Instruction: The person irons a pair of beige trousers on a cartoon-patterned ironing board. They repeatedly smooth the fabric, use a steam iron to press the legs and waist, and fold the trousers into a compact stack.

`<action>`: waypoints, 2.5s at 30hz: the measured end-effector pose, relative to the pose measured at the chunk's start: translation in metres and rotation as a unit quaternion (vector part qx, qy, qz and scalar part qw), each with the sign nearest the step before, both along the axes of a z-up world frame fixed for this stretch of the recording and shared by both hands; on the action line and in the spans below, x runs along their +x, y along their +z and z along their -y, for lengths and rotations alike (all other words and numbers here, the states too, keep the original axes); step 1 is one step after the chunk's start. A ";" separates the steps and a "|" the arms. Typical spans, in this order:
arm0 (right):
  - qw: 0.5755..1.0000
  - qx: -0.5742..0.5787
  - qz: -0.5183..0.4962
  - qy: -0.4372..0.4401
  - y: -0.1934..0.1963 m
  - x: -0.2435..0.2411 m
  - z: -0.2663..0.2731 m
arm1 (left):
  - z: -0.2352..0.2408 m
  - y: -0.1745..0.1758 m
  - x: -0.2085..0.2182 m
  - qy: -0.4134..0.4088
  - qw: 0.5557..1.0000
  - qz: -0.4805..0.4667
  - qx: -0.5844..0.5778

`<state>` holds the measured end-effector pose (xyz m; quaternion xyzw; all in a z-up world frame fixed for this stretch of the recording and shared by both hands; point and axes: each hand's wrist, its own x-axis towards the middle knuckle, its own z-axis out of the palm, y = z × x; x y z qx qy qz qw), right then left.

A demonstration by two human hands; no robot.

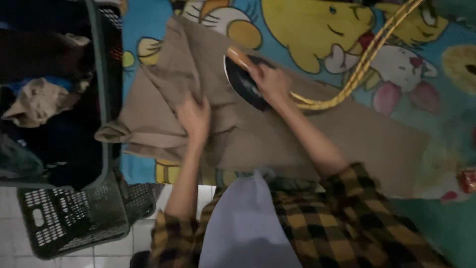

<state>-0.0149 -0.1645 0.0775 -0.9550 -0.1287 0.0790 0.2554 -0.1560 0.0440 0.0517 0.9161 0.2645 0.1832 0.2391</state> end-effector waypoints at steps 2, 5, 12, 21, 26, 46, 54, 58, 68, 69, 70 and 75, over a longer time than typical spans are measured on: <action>1.000 0.012 0.020 0.010 -0.004 0.032 -0.044 | 0.009 0.010 -0.029 -0.013 0.998 -0.013 -0.067; 0.994 0.081 0.053 0.051 -0.010 0.066 -0.098 | 0.022 0.015 -0.056 -0.022 0.990 0.002 -0.138; 0.989 0.101 -0.012 0.103 -0.004 0.080 -0.120 | 0.036 0.005 -0.083 -0.040 0.996 0.079 0.001; 0.996 0.002 -0.030 -0.085 -0.012 0.005 0.127 | 0.065 -0.017 -0.132 -0.212 0.976 -0.051 0.030; 0.990 -0.054 -0.018 -0.129 -0.022 -0.049 0.237 | 0.064 -0.031 -0.086 -0.186 0.973 -0.013 0.135; 0.996 -0.016 -0.009 0.090 0.000 -0.173 0.089 | 0.006 -0.006 0.080 -0.345 0.920 -0.022 0.186; 0.997 -0.030 -0.076 0.010 0.011 -0.174 0.123 | 0.025 0.027 -0.075 -0.128 0.982 -0.109 0.085; 0.992 0.037 -0.004 0.118 -0.005 -0.186 0.163 | 0.036 0.016 -0.138 -0.108 0.964 -0.240 0.048; 0.940 -0.077 0.003 0.333 -0.002 -0.187 0.061 | -0.050 0.003 -0.024 -0.202 0.967 -0.109 0.114; 0.947 -0.048 -0.001 0.316 -0.002 -0.183 0.043 | -0.055 0.004 -0.010 -0.222 0.962 -0.096 0.129; 0.954 -0.018 -0.005 0.300 -0.001 -0.177 0.027 | -0.057 0.004 0.001 -0.242 0.956 -0.082 0.143; 0.960 -0.019 -0.066 0.271 0.007 -0.175 -0.003 | -0.070 0.006 0.016 -0.295 0.945 -0.103 0.099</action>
